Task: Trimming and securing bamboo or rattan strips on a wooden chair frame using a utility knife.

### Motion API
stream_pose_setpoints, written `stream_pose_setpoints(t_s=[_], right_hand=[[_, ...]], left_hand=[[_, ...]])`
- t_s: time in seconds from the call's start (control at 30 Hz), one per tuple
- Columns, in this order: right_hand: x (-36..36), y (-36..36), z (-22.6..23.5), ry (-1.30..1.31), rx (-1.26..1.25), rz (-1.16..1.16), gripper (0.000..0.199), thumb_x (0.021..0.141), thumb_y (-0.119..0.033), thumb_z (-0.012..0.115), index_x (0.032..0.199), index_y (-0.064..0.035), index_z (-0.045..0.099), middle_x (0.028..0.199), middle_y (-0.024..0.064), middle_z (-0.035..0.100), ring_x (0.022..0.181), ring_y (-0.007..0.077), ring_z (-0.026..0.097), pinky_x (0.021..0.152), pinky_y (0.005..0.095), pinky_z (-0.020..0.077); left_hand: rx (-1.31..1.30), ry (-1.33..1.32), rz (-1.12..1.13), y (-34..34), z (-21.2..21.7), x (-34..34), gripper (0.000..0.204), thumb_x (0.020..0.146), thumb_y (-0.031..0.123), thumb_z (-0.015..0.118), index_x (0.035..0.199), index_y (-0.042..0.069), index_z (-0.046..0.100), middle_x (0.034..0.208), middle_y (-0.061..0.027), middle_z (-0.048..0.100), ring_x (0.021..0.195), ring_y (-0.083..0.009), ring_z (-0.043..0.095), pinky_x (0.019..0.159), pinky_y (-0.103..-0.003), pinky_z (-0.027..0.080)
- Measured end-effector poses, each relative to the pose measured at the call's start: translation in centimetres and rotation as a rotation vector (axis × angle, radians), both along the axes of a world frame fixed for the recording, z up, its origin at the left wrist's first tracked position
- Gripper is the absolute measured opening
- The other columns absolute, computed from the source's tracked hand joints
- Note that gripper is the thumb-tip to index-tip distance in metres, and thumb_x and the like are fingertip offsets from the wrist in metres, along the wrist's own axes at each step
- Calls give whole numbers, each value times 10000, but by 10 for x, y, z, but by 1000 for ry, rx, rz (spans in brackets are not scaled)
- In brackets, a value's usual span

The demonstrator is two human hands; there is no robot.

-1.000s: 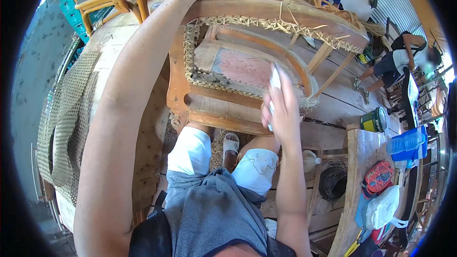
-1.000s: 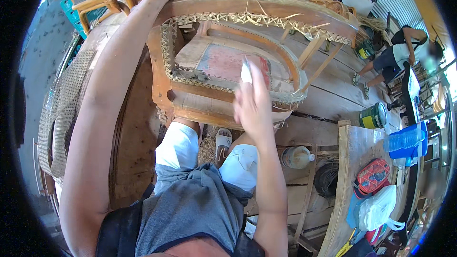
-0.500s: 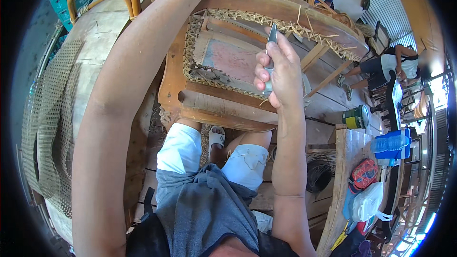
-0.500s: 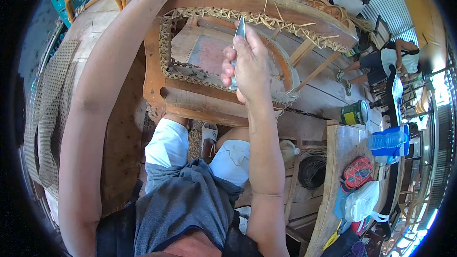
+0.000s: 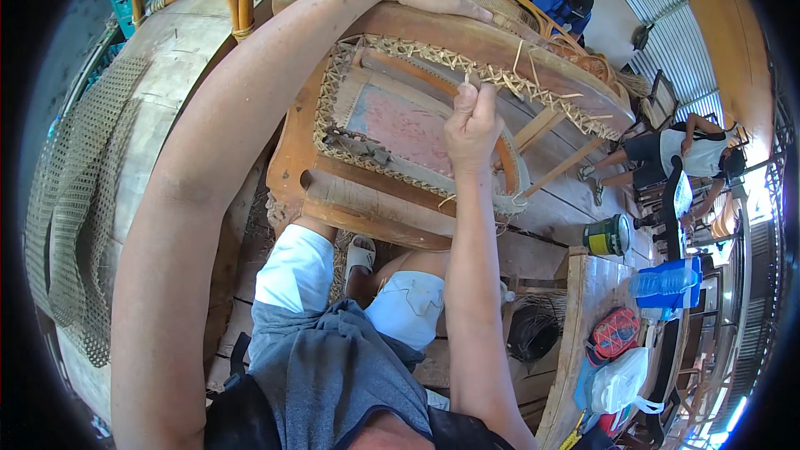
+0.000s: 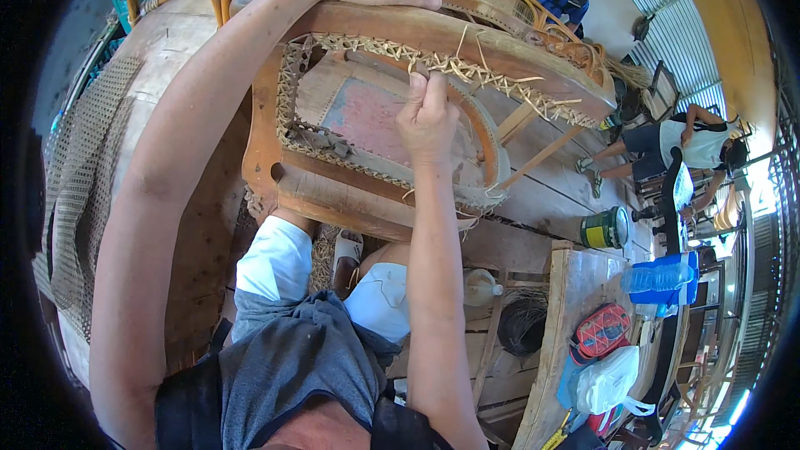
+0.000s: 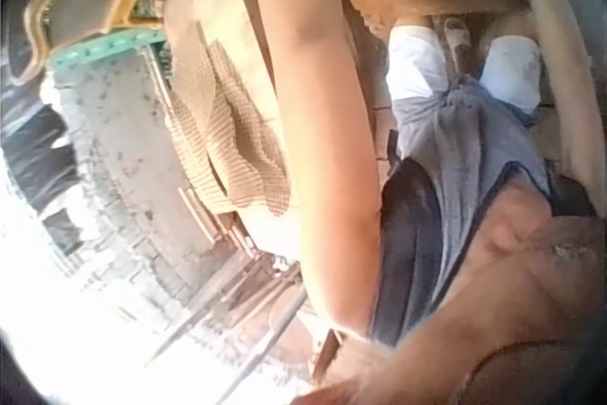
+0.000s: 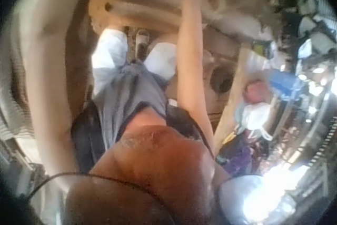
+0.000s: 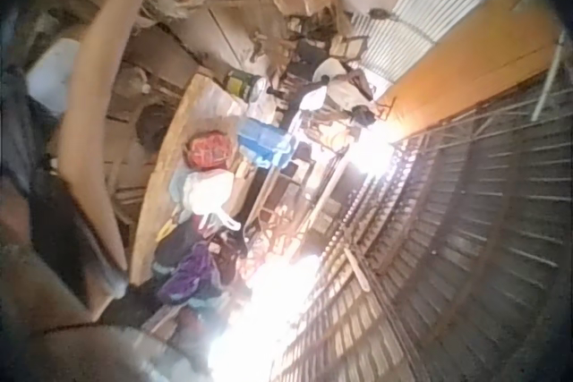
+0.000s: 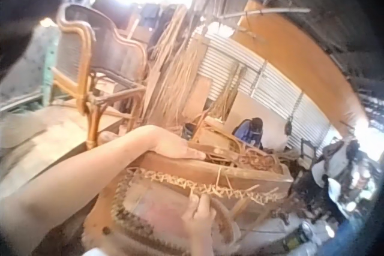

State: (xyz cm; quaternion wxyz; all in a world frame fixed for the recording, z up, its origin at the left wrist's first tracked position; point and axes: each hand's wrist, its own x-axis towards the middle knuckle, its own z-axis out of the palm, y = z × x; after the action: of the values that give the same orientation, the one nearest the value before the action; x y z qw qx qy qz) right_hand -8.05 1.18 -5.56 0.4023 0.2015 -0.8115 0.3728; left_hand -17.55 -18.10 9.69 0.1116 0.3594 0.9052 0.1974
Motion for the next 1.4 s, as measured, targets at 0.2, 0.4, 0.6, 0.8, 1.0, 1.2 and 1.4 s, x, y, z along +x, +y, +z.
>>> stream_pose_setpoints(t_s=[0.2, 0.4, 0.6, 0.8, 1.0, 1.2, 1.4], right_hand=[[35, -24, 56, -699, -791, 452, 449, 1026, -458, 493, 820, -64, 554, 556, -5, 488, 445, 106, 486, 399, 256, 386], [34, -22, 43, -211, -102, 65, 519, 983, -435, 580, 645, -41, 575, 515, 71, 519, 452, 211, 537, 449, 351, 445], [113, -2, 47, -251, -42, 207, 196, 929, -232, 664, 858, -57, 715, 652, 141, 633, 586, 329, 647, 524, 382, 499], [152, 24, 32, -185, -44, 212, 208, 918, -243, 683, 815, -63, 677, 632, 100, 618, 560, 308, 636, 506, 396, 495], [181, 7, 37, 97, 237, 389, 327, 869, -395, 714, 793, -100, 597, 657, 44, 601, 524, 258, 602, 485, 367, 465], [235, 69, -74, -740, 34, 135, 300, 937, -331, 631, 1050, -57, 583, 793, 180, 656, 789, 393, 667, 681, 480, 514], [313, 198, -189, -1320, -913, -269, 267, 1039, -227, 457, 1236, -60, 528, 697, 26, 508, 503, 130, 531, 436, 295, 450]], left_hand=[[-17, 430, -82, -4, -41, -35, 536, 1041, 480, 362, 1472, 177, 459, 1299, -160, 630, 1176, -303, 616, 1036, -382, 441], [-297, 377, -182, -14, -16, -26, 471, 1065, 314, 311, 1495, 148, 410, 1411, -129, 551, 1264, -332, 542, 1101, -401, 374], [-6, -17, 251, 4, -2, 8, 730, 966, 676, 369, 1299, 84, 635, 1247, -155, 663, 1121, -274, 636, 1032, -344, 417], [12, -84, 310, -1, -1, 21, 808, 931, 717, 401, 1226, 14, 664, 1180, -138, 683, 1059, -223, 643, 978, -317, 436], [89, -179, 305, -5, -10, -10, 657, 994, 576, 429, 1249, 11, 647, 1144, -113, 691, 1005, -191, 642, 959, -291, 439], [551, -230, 299, 6, -9, 12, 463, 945, 500, 589, 1054, 69, 719, 899, -19, 689, 807, -110, 632, 739, -276, 499], [959, 471, 234, -9, 1, 57, 364, 997, 277, 577, 1168, -31, 666, 1117, -115, 684, 957, -179, 663, 874, -315, 527]])
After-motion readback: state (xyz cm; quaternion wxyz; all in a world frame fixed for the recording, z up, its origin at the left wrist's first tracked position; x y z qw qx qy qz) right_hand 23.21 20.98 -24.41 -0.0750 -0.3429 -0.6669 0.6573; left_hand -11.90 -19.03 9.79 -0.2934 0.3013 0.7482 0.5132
